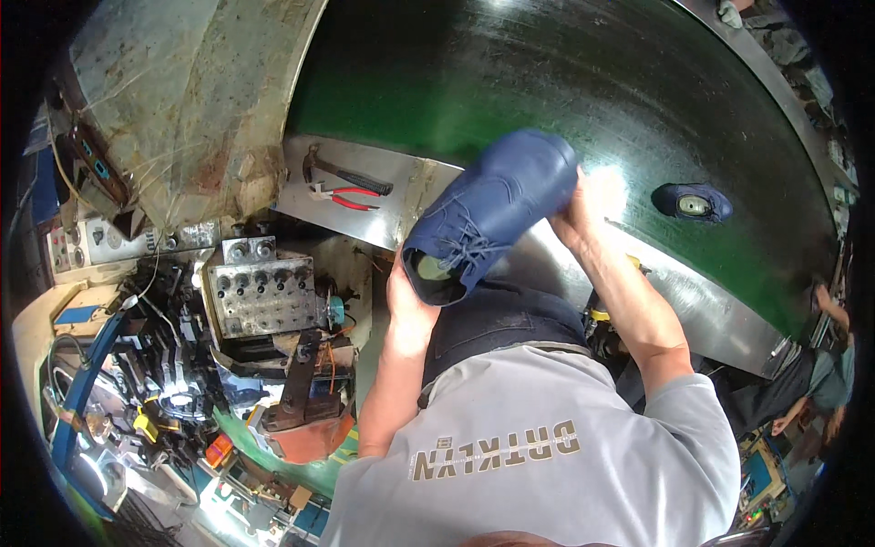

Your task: Operating a toe-lasting machine to shape and attach blue leather shoes in an industrial factory.

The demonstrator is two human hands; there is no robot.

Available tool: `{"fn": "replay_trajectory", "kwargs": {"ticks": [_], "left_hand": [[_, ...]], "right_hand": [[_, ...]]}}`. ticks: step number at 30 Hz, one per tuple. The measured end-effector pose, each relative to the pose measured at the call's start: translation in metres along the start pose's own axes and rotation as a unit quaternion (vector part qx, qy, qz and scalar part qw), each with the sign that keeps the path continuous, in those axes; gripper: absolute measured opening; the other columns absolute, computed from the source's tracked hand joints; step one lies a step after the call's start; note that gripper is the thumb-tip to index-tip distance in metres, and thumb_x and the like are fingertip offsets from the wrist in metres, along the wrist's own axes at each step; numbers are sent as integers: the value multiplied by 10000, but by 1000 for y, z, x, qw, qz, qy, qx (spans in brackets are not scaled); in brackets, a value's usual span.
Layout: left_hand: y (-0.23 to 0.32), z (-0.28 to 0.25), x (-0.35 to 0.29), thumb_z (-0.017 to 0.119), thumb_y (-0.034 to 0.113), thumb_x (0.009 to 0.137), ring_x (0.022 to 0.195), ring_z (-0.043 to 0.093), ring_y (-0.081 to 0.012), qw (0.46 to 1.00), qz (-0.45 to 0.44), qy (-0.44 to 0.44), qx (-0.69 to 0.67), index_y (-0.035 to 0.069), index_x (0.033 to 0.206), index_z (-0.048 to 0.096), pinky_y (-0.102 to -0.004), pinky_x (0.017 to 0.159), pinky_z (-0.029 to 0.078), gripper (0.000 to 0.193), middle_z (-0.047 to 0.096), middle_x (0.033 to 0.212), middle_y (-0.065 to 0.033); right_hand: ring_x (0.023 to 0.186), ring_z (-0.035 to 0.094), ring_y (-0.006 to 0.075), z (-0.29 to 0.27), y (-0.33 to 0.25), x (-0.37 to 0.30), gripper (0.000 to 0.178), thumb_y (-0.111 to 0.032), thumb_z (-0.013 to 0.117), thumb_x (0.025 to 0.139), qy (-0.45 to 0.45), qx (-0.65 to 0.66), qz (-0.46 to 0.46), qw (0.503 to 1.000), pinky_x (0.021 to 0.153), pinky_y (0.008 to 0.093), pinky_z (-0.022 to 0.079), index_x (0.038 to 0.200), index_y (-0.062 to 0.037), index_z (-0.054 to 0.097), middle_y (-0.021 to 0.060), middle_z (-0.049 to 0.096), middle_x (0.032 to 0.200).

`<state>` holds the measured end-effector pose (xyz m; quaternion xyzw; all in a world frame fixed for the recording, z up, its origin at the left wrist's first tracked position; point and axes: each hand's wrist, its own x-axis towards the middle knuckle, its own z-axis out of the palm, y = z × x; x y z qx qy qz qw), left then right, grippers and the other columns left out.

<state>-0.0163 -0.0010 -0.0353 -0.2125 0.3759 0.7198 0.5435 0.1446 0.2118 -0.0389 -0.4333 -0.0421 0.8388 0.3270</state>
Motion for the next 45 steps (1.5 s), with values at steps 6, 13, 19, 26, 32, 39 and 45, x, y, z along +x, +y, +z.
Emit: {"fn": "replay_trajectory", "kwargs": {"ticks": [6, 13, 19, 26, 32, 39, 45], "left_hand": [[-2, 6, -4, 426, 287, 994, 1180, 567, -300, 997, 67, 31, 11, 17, 1296, 540, -460, 1031, 438, 421, 603, 1264, -147], [-12, -18, -8, 380, 300, 1029, 1177, 574, -286, 996, 75, 47, 18, 26, 1296, 538, -449, 1035, 434, 414, 612, 1256, -134], [2, -32, -42, 586, 322, 962, 1125, 596, -222, 975, -65, -141, 159, -27, 1270, 504, -363, 1001, 461, 473, 613, 1224, -125], [30, -4, -66, 569, 307, 988, 978, 620, -149, 979, -24, -101, 175, -23, 1205, 570, -308, 910, 489, 395, 655, 1077, -65], [33, -48, -107, 532, 236, 1018, 697, 407, -50, 862, 305, 119, 387, 9, 830, 569, -232, 596, 366, 297, 496, 744, 59], [103, -111, -196, 552, 197, 1007, 660, 366, -42, 823, 423, 216, 312, 14, 790, 547, -226, 559, 330, 284, 460, 702, 67], [173, -164, -294, 542, 247, 1011, 720, 415, -36, 782, 486, 308, 239, -4, 852, 603, -217, 617, 368, 304, 515, 764, 60]], "right_hand": [[1134, 547, 194, 18, -9, -5, 529, -329, 617, 956, -33, -85, -42, 995, 1017, 352, 416, 1312, 46, 504, 100, 619, 1172], [1033, 629, 203, 21, 2, 23, 367, -273, 623, 950, -45, -194, -119, 973, 919, 363, 500, 1194, 1, 631, 117, 667, 1129], [893, 639, 166, 33, 13, 9, 317, -233, 674, 919, -90, -268, -73, 956, 805, 325, 520, 1124, 8, 673, 95, 690, 1037], [770, 639, 141, 80, 54, -19, 250, -213, 704, 897, -176, -325, 29, 929, 748, 302, 524, 1018, 6, 712, 75, 708, 898], [760, 637, 128, 115, 133, -40, 210, -201, 686, 910, -218, -335, 68, 914, 724, 288, 521, 978, -4, 711, 66, 707, 892], [721, 564, 54, 201, 269, -106, 185, -225, 633, 958, -384, -354, 80, 849, 662, 220, 464, 936, -42, 652, -20, 641, 817], [671, 456, 28, 265, 402, -179, 266, -326, 593, 982, -471, -430, 32, 769, 633, 205, 410, 896, -77, 631, -70, 549, 757]]}}
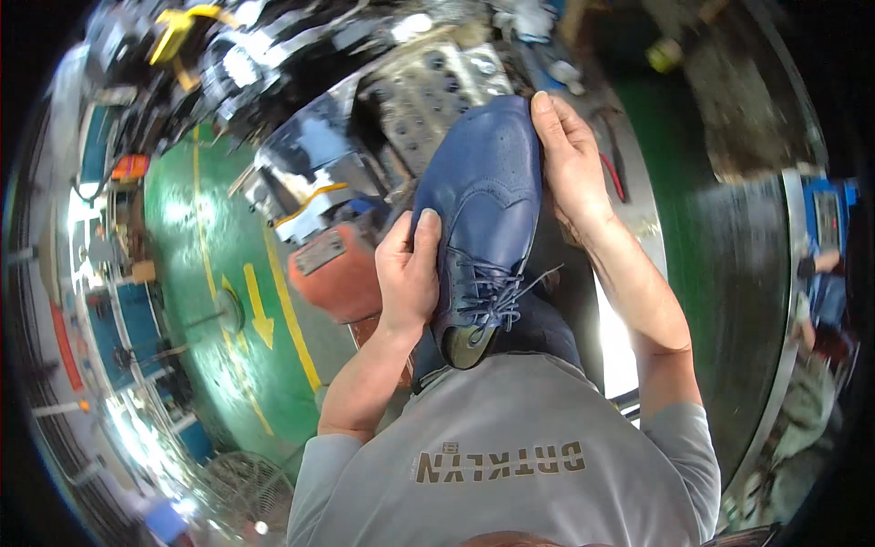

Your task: Operating a toe-lasting machine to shape and attach blue leather shoes in an industrial factory.

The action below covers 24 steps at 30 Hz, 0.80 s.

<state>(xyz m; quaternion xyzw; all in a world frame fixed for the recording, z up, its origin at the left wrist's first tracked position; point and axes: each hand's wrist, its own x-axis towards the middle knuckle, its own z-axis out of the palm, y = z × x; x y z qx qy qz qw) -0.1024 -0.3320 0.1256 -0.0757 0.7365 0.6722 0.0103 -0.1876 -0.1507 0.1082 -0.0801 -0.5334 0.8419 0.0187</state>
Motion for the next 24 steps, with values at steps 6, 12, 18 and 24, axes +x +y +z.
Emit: {"fn": "replay_trajectory", "kwargs": {"ticks": [6, 12, 18, 24], "left_hand": [[26, -90, 42, 549, 246, 1006, 782, 543, -63, 983, 3, 108, -147, -15, 1030, 638, -228, 722, 453, 277, 646, 882, -5], [36, -162, 89, 491, 217, 1027, 848, 573, -77, 966, -29, 154, -207, -30, 1135, 612, -242, 762, 480, 295, 646, 1016, -28], [38, -201, 144, 495, 254, 1028, 781, 584, -77, 930, -54, 141, -336, -2, 1082, 627, -239, 712, 493, 293, 645, 921, -11], [37, -214, 212, 496, 245, 1025, 711, 594, -85, 910, -40, 160, -382, 5, 1036, 630, -248, 642, 506, 275, 642, 869, -13]], "right_hand": [[707, 438, 20, 130, 8, 50, 305, -342, 559, 997, -144, 15, 2, 989, 625, 194, 365, 853, -80, 620, -83, 530, 766], [635, 500, 53, 181, 45, 59, 349, -374, 565, 986, -199, -59, 124, 970, 585, 204, 425, 829, -69, 630, -35, 571, 740], [692, 645, 113, 220, 62, 81, 392, -342, 549, 996, -250, -47, 174, 951, 666, 268, 550, 872, 8, 675, 62, 675, 808], [787, 628, 112, 257, 95, 126, 218, -242, 580, 983, -190, 138, 175, 956, 762, 260, 544, 1025, -34, 631, 45, 657, 919]]}}
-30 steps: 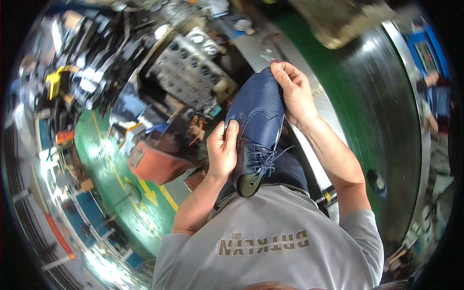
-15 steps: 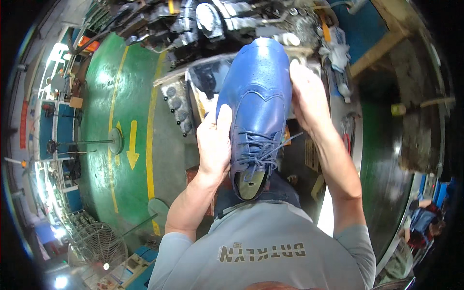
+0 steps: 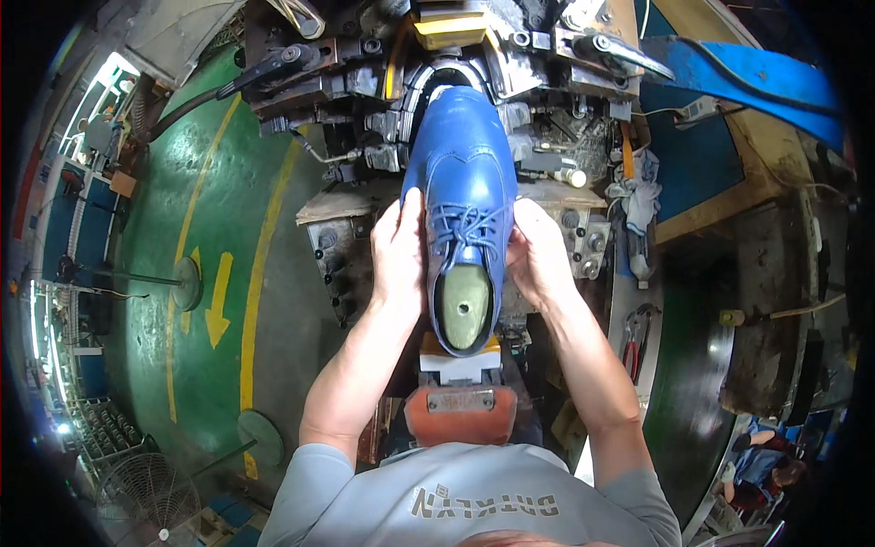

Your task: Operating a toe-lasting machine to shape and attach blue leather shoes in an industrial factory.

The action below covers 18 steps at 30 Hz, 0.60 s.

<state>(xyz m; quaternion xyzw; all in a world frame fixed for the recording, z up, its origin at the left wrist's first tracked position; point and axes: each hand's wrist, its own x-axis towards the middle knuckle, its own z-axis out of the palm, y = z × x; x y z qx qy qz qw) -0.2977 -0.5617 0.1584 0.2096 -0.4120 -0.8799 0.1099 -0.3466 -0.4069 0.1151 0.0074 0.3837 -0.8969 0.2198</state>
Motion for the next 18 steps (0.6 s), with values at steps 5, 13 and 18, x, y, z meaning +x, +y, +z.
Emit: {"fn": "replay_trajectory", "kwargs": {"ticks": [5, 13, 18], "left_hand": [[-11, -15, 46, 550, 257, 997, 844, 655, -139, 1000, 20, -14, -11, -6, 1165, 598, -301, 748, 549, 315, 675, 1001, -64], [-4, -15, 61, 538, 245, 1009, 838, 617, -120, 1000, 22, -7, -21, -5, 1115, 601, -279, 749, 521, 279, 652, 983, -49], [0, -11, 65, 551, 252, 1003, 836, 617, -123, 1000, 16, -8, -17, 0, 1121, 601, -280, 744, 518, 283, 653, 976, -50]], "right_hand": [[872, 628, 146, 8, 10, 37, 175, -194, 570, 983, 10, 116, -6, 993, 790, 311, 554, 1022, -25, 585, 72, 640, 968], [840, 590, 123, 19, 28, 56, 185, -228, 576, 988, 66, 87, -68, 992, 801, 315, 528, 970, -46, 551, 42, 607, 939], [851, 589, 129, 18, 27, 60, 184, -224, 580, 986, 63, 88, -89, 990, 807, 320, 527, 976, -43, 546, 45, 605, 944]]}}
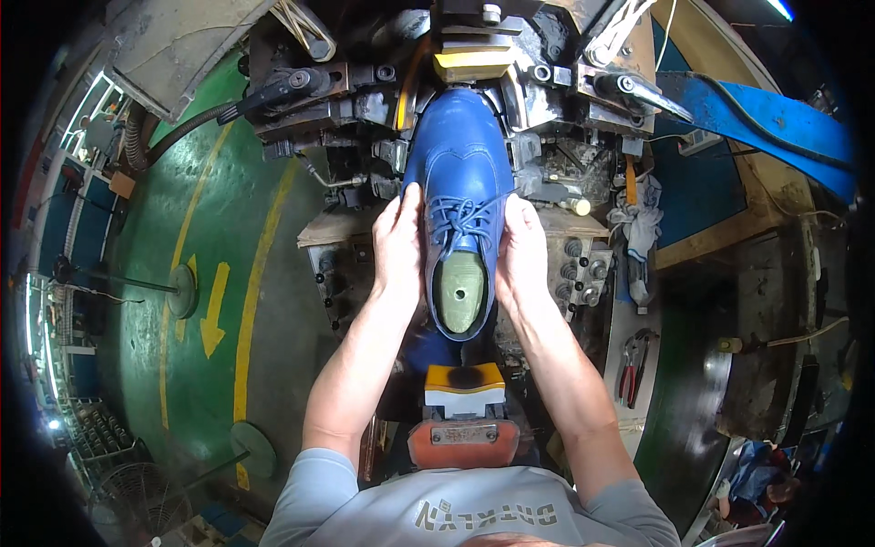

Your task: Operating a toe-lasting machine to shape and attach blue leather shoes in an industrial factory.

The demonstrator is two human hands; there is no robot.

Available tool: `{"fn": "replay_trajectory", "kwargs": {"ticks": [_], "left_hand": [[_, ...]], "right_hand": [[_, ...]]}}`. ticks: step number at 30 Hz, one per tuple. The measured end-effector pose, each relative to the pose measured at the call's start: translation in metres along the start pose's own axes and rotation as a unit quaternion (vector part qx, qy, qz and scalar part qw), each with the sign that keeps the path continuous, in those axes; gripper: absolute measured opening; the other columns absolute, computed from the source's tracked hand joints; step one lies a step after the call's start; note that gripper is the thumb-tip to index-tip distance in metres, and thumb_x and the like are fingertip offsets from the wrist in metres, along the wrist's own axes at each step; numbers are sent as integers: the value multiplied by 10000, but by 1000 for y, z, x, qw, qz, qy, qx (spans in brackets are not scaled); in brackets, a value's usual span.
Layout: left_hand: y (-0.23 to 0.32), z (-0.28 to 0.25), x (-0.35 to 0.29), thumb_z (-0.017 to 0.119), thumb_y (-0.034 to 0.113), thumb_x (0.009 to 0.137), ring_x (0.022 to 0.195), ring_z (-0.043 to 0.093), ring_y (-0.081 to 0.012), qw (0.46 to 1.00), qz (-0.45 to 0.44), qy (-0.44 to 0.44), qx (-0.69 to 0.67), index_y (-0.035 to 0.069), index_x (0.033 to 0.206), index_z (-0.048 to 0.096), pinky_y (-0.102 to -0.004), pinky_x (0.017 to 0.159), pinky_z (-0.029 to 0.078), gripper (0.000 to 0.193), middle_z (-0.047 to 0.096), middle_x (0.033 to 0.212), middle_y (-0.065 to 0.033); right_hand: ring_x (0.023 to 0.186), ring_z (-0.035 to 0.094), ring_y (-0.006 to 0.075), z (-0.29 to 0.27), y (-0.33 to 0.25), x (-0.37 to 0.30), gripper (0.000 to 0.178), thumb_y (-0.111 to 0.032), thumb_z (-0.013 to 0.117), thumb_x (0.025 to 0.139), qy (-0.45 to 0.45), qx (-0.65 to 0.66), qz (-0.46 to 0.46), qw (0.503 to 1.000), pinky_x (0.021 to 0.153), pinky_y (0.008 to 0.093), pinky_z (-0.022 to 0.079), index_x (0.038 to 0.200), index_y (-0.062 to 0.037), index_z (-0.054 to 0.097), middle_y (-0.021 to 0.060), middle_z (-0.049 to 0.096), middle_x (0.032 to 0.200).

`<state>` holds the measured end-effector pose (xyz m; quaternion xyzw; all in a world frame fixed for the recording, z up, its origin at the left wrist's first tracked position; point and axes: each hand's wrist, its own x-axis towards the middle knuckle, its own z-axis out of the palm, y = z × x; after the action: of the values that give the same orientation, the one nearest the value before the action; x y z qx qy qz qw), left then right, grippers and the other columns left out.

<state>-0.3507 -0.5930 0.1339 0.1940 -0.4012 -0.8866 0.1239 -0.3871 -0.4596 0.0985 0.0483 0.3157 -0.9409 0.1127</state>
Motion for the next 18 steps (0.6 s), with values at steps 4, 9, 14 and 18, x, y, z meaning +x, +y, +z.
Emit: {"fn": "replay_trajectory", "kwargs": {"ticks": [4, 9, 14, 18], "left_hand": [[1, -3, 1, 564, 273, 995, 820, 616, -125, 1000, -11, 12, 19, -3, 1093, 617, -280, 735, 515, 297, 656, 957, -50], [6, -1, -1, 570, 311, 985, 824, 664, -153, 999, -30, 15, 28, 9, 1117, 630, -304, 761, 548, 335, 689, 982, -66], [0, 3, -1, 549, 315, 997, 772, 653, -159, 997, -53, 42, -26, -33, 1051, 632, -305, 696, 548, 362, 678, 952, -85], [-8, -3, 7, 540, 308, 1002, 770, 662, -167, 996, -57, 49, -43, -36, 1038, 628, -315, 687, 556, 357, 680, 958, -90]], "right_hand": [[861, 590, 139, 10, -1, -2, 180, -218, 567, 993, 25, -1, 9, 1000, 810, 324, 528, 981, -40, 541, 53, 605, 948], [869, 601, 143, 5, -2, -3, 200, -228, 567, 992, 1, 6, 21, 1000, 807, 327, 530, 999, -29, 549, 61, 619, 957], [865, 626, 156, -6, 9, 9, 208, -237, 570, 989, 8, 32, 12, 999, 794, 335, 541, 1001, -29, 576, 79, 649, 963], [862, 654, 167, -3, 6, 10, 231, -269, 589, 976, 6, 52, 89, 995, 782, 332, 554, 1005, -40, 599, 79, 673, 974]]}}
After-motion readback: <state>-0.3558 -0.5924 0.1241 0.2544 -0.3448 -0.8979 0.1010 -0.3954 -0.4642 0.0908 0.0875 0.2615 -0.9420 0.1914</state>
